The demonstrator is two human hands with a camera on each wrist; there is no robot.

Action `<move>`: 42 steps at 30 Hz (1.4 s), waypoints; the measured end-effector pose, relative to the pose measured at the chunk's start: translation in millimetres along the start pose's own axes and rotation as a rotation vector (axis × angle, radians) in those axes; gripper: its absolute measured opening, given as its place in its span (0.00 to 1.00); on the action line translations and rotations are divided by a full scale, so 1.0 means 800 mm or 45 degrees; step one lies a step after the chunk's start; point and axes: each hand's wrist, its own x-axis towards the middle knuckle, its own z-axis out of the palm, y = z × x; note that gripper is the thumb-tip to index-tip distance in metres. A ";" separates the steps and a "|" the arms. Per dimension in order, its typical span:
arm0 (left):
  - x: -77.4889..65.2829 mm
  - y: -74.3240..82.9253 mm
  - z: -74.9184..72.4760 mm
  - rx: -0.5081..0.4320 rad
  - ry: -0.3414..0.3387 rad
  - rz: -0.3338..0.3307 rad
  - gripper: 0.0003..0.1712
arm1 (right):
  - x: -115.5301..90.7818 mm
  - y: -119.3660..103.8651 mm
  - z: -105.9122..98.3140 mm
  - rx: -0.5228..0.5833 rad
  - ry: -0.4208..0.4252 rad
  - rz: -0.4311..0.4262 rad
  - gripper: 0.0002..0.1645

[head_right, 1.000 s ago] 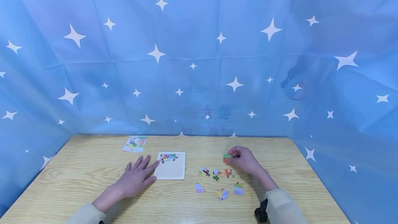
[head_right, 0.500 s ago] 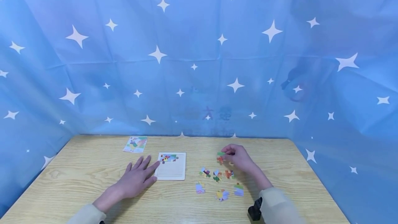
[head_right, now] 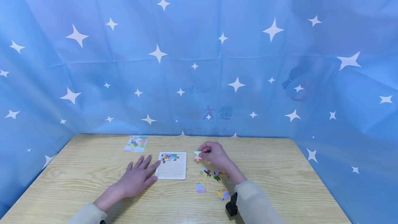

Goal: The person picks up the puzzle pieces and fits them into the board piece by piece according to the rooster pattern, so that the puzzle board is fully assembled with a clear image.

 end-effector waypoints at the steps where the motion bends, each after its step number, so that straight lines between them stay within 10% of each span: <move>1: 0.000 0.000 0.000 -0.003 0.001 -0.001 0.32 | 0.003 -0.003 0.006 0.001 -0.011 -0.004 0.10; 42: 0.001 0.000 0.000 -0.007 -0.018 -0.019 0.33 | 0.035 -0.027 0.084 -0.102 0.062 -0.065 0.04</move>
